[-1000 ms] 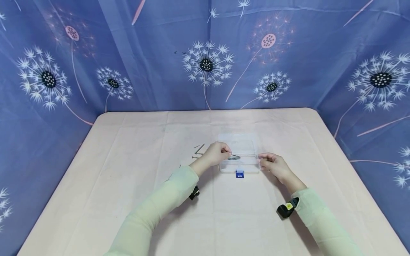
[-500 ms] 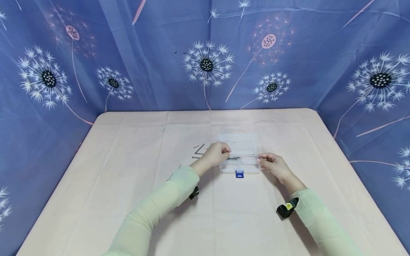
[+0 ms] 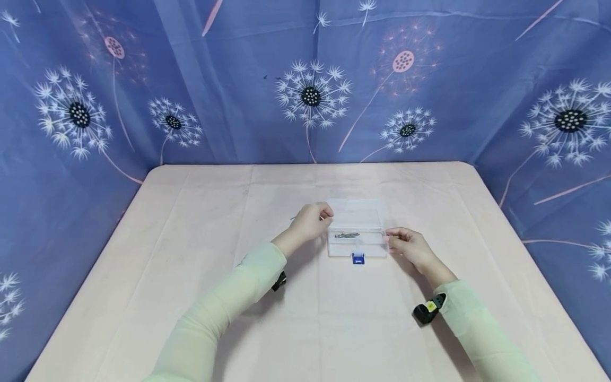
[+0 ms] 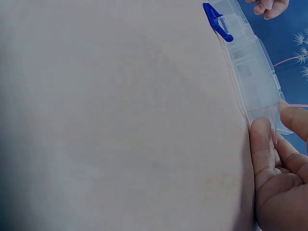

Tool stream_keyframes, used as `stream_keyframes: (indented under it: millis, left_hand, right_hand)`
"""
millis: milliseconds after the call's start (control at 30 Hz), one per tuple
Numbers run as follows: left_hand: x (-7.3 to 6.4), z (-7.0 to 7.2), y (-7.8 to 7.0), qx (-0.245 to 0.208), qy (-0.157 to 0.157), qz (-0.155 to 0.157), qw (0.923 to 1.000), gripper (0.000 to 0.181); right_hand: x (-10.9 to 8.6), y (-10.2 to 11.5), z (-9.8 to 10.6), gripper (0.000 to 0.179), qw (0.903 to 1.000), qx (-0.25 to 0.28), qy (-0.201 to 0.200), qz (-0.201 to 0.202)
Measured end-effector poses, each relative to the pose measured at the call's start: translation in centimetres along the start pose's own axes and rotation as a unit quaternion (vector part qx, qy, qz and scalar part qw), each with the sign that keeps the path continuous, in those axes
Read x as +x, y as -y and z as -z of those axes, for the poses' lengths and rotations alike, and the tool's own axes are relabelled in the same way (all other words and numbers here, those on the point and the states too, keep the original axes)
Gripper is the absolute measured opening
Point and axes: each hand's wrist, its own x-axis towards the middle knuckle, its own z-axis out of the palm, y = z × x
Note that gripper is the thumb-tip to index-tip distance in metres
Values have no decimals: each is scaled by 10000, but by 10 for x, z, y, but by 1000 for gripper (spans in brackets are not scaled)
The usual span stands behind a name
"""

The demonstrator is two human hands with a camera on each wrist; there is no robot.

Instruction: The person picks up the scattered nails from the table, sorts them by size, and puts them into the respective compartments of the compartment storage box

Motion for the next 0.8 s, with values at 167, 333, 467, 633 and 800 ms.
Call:
stream_keyframes:
  millis: [167, 333, 467, 633, 800]
  left_hand:
    - [-1, 12, 9, 529, -228, -25, 9983, 14]
    - [-1, 22, 21, 731, -269, 171, 9968, 16]
    - [-2, 29, 29, 744, -228, 353, 9963, 17]
    - [-4, 33, 40, 817, -184, 500, 9952, 17]
    - [-6, 34, 48, 1225, -173, 711, 9898, 16]
  right_hand:
    - [0, 0, 0, 44, 10000, -1, -25, -1]
    - [0, -1, -1, 44, 9999, -110, -86, -65]
    - [0, -2, 0, 43, 9997, -188, -115, -102]
    - [-1, -2, 0, 44, 9996, -223, -123, -100]
    - [-2, -1, 0, 43, 9997, -170, -148, -53]
